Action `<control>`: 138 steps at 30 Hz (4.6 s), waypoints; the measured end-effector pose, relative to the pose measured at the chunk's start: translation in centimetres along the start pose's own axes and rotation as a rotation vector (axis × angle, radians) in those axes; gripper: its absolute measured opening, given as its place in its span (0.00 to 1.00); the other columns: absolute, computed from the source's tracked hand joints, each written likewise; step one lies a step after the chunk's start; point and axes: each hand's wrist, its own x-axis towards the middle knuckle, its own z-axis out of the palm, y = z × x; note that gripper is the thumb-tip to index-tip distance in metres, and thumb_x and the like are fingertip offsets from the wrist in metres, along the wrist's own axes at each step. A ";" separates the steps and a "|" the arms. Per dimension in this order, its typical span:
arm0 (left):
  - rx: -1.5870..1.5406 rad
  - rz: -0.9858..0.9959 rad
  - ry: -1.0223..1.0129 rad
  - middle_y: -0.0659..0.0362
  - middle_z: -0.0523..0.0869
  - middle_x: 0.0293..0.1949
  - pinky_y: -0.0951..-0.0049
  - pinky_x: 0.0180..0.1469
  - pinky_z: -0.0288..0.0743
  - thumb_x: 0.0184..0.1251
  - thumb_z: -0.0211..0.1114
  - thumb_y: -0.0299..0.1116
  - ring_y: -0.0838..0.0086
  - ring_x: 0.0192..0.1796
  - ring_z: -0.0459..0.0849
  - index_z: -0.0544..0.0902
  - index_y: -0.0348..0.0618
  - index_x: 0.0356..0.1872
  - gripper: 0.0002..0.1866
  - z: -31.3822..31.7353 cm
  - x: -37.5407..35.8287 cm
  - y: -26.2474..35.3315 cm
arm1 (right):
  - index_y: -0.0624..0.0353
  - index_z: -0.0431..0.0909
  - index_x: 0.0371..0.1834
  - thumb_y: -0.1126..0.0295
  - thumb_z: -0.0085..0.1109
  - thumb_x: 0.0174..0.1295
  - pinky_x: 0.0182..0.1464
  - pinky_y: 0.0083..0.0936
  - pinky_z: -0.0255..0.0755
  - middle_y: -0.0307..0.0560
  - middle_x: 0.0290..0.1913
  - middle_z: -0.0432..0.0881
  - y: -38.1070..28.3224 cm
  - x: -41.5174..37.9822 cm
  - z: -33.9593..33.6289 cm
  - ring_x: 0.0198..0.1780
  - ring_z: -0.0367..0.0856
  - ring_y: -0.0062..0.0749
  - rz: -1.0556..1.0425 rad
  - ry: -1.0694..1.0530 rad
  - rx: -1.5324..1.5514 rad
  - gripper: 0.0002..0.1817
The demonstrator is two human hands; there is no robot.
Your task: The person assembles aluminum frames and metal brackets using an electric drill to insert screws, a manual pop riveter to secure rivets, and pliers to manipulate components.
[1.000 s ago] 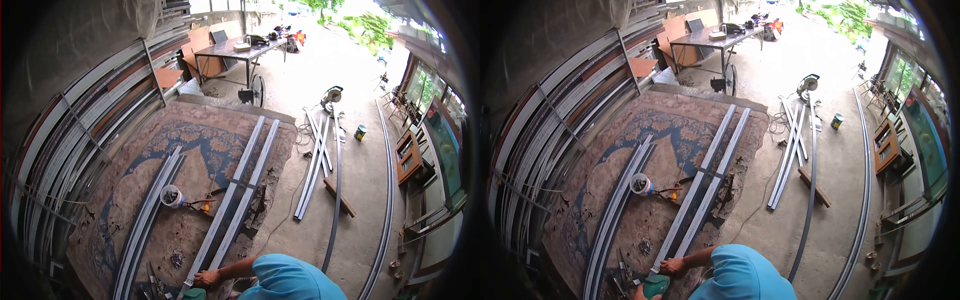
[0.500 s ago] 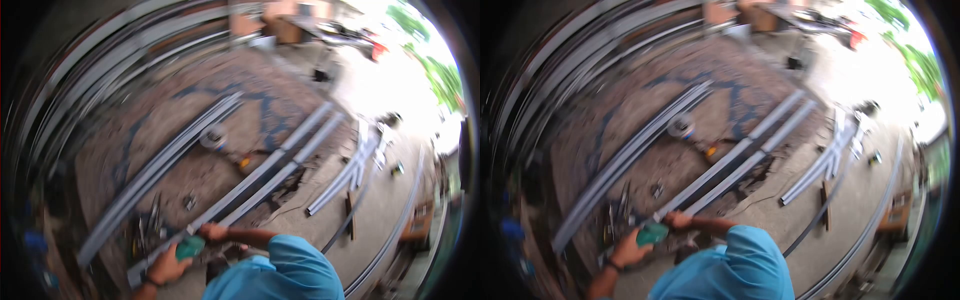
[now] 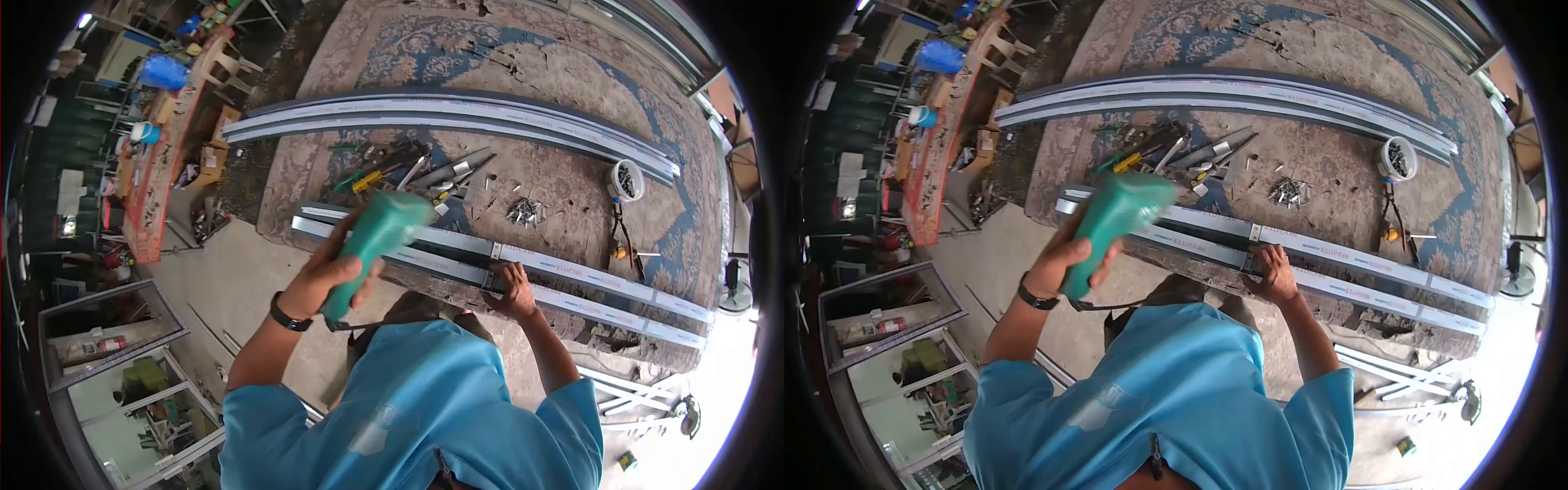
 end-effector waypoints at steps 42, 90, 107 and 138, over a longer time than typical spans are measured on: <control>1.380 0.018 0.218 0.39 0.89 0.46 0.48 0.52 0.84 0.68 0.69 0.40 0.45 0.51 0.90 0.82 0.35 0.47 0.17 -16.8 29.6 -13.6 | 0.57 0.82 0.44 0.68 0.61 0.70 0.54 0.48 0.80 0.55 0.47 0.86 8.9 14.0 -0.2 0.52 0.86 0.54 0.572 0.195 -0.380 0.06; 0.824 0.233 0.010 0.46 0.91 0.41 0.58 0.44 0.86 0.76 0.71 0.41 0.56 0.41 0.93 0.70 0.36 0.66 0.28 7.0 8.4 -18.4 | 0.65 0.79 0.51 0.70 0.71 0.70 0.50 0.35 0.81 0.50 0.46 0.86 -8.6 -1.4 -5.2 0.49 0.87 0.35 0.455 0.448 0.772 0.13; 1.640 0.026 -0.255 0.28 0.87 0.39 0.35 0.46 0.80 0.76 0.65 0.35 0.30 0.44 0.86 0.62 0.35 0.66 0.27 9.8 11.3 -20.4 | 0.67 0.80 0.52 0.65 0.71 0.68 0.51 0.37 0.83 0.58 0.44 0.90 -7.8 -7.1 4.6 0.46 0.91 0.43 0.682 0.310 0.666 0.18; 1.436 -0.186 -0.111 0.44 0.86 0.25 0.52 0.38 0.81 0.65 0.79 0.45 0.43 0.33 0.89 0.83 0.34 0.33 0.21 2.3 3.5 -23.3 | 0.60 0.79 0.54 0.30 0.49 0.77 0.57 0.50 0.81 0.50 0.47 0.87 -11.9 -0.7 4.7 0.52 0.88 0.42 1.086 0.474 1.829 0.38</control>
